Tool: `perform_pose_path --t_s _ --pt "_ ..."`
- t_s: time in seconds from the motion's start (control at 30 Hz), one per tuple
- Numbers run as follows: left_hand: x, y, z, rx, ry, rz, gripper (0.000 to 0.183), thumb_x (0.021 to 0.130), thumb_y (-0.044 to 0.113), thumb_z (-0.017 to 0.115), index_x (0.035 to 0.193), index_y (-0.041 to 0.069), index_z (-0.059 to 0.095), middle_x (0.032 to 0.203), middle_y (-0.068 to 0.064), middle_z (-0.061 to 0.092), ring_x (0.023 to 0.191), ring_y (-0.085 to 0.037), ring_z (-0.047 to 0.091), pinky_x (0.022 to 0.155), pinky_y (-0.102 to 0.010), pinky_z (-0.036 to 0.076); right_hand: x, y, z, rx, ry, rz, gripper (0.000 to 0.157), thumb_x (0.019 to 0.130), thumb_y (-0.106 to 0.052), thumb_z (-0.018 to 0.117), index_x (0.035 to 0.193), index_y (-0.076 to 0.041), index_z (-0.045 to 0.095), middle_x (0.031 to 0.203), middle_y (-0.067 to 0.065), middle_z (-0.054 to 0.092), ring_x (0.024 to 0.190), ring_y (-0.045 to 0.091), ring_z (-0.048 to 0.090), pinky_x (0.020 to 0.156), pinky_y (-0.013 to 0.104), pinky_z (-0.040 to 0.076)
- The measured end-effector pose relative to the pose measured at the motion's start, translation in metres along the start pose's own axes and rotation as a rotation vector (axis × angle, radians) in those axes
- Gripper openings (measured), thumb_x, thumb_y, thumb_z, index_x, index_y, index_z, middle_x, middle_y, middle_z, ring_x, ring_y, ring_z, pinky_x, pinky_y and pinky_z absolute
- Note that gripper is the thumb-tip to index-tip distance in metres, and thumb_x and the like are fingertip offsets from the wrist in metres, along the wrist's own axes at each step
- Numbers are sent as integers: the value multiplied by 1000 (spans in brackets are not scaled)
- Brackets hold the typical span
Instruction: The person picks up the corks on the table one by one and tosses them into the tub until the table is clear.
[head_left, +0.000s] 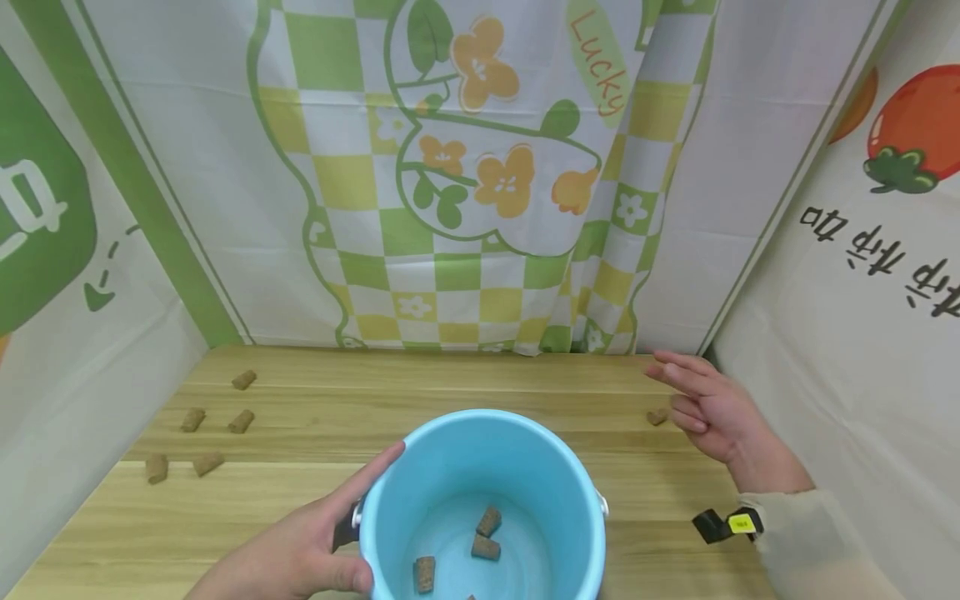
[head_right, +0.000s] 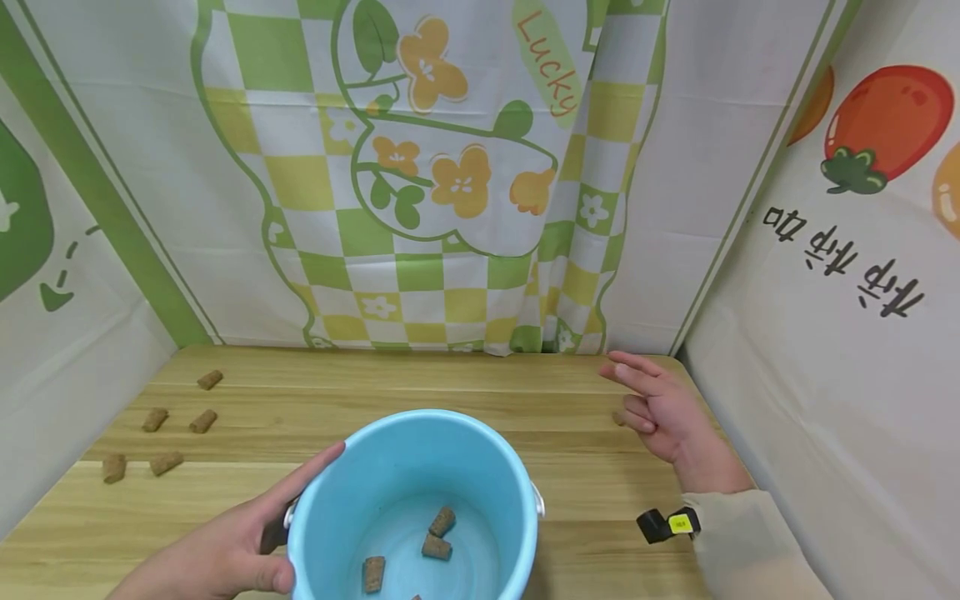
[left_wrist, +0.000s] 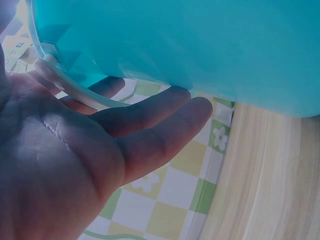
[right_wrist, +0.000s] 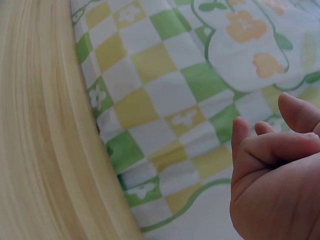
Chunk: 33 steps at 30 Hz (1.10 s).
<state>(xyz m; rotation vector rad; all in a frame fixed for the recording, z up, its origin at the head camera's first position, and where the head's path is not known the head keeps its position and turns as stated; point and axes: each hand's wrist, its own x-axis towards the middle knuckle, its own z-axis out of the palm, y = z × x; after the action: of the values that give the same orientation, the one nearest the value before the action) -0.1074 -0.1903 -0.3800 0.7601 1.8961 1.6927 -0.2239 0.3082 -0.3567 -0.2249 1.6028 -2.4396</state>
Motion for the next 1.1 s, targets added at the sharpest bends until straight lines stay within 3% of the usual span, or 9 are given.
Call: perform_pose_path --t_s 0.33,0.43,0.5,0.6,0.7,0.87,1.1 --pt "-1 -2 -1 -10 -2 -12 97 90 40 75 161 38 9 159 -11 26 133 -41 39 95 -39 48 5 14 -32 -13 119 77 18 105 -13 53 117 -18 67 119 6 66 46 2 32 43 15 32" --pt "0 -1 -1 11 -8 8 96 91 39 74 161 36 9 159 -10 26 134 -41 37 97 -37 46 6 20 -44 -45 154 94 17 105 -14 55 120 -18 61 114 1 67 46 1 32 44 15 31" --pt "0 0 -1 23 -13 22 96 91 38 74 161 35 8 160 -10 25 135 -42 36 98 -37 45 7 25 -54 -73 180 105 30 105 -16 54 134 -12 51 110 -3 68 47 1 31 43 15 30" --pt "0 1 -1 24 -13 19 96 91 38 74 161 36 9 160 -9 25 136 -41 35 98 -36 45 7 32 -70 -110 222 126 57 106 -18 53 153 -4 25 106 -7 67 47 1 30 44 15 29" --pt "0 0 -2 20 -13 14 96 91 39 74 161 36 9 160 -9 25 137 -41 35 98 -38 46 5 37 -86 -111 280 159 69 105 -19 54 157 -1 12 102 -9 67 48 1 30 44 15 29" --pt "1 0 -2 19 -26 37 96 91 38 73 161 34 8 161 -10 24 137 -42 34 99 -37 44 2 44 -105 -94 347 197 43 104 -17 56 140 -10 35 98 -8 66 50 1 32 45 16 30" --pt "1 0 -4 20 -34 48 96 92 37 73 161 33 7 161 -9 23 138 -40 34 101 -35 42 -2 55 -121 -79 403 252 25 103 -13 58 124 -14 44 95 -5 67 51 1 37 44 16 32"
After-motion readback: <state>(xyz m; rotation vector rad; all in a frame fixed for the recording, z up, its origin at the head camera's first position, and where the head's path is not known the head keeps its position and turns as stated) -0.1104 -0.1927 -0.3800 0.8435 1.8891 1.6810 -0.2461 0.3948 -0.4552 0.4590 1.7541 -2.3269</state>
